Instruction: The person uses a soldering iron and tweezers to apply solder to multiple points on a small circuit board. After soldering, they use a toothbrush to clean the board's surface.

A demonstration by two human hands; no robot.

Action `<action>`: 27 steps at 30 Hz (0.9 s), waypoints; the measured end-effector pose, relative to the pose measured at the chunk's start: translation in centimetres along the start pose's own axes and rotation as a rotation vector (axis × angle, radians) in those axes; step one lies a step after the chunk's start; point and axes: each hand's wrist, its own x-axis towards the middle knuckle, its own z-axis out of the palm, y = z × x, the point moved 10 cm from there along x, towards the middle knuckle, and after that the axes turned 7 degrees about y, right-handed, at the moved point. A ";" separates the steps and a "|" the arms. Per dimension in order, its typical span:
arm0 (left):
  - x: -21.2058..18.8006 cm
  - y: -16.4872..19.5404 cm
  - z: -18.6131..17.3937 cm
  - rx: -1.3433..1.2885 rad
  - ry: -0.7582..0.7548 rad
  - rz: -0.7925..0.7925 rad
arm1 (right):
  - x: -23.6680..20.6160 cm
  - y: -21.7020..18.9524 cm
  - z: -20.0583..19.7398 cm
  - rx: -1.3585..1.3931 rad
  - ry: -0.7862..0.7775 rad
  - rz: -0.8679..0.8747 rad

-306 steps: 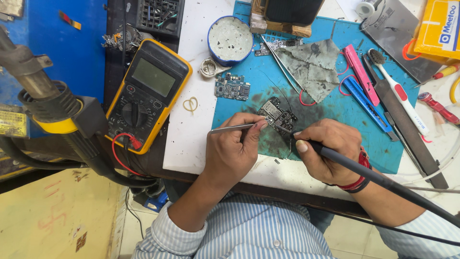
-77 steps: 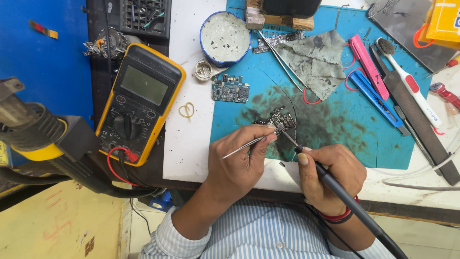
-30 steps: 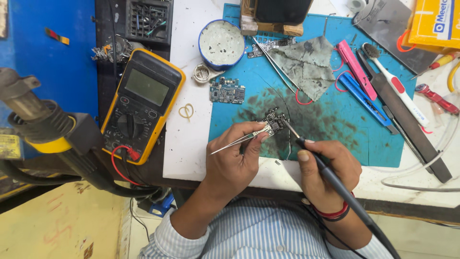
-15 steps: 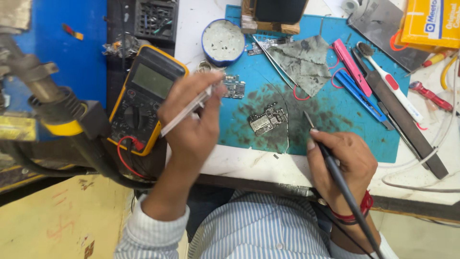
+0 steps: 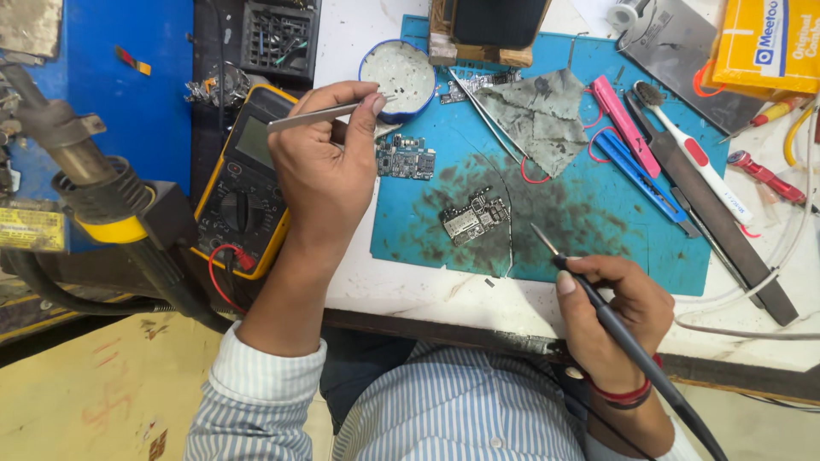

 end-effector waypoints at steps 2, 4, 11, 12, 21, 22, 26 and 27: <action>0.0 0.5 0.1 0.012 -0.005 0.034 | -0.3 0.8 0.4 0.051 -0.009 0.030; -0.1 0.7 0.3 0.051 -0.010 0.050 | -0.4 1.4 0.6 0.097 -0.011 0.053; -0.3 0.8 0.6 0.061 -0.011 0.077 | -0.6 2.3 0.7 0.194 -0.004 0.095; -0.2 0.8 0.6 0.039 -0.008 0.086 | -0.7 2.3 0.7 0.199 0.000 0.095; -1.1 -0.9 -0.4 -0.185 0.053 -0.085 | -0.6 2.0 0.7 0.204 0.009 0.105; -1.8 -1.9 -0.2 -0.315 0.052 -0.211 | -0.5 1.9 0.8 0.223 0.016 0.116; -6.0 -1.5 1.2 -0.609 -0.048 -0.432 | -0.3 1.3 1.1 0.249 0.034 0.120; -7.6 -1.2 2.2 -0.623 -0.093 -0.499 | -0.2 1.0 1.2 0.245 0.033 0.110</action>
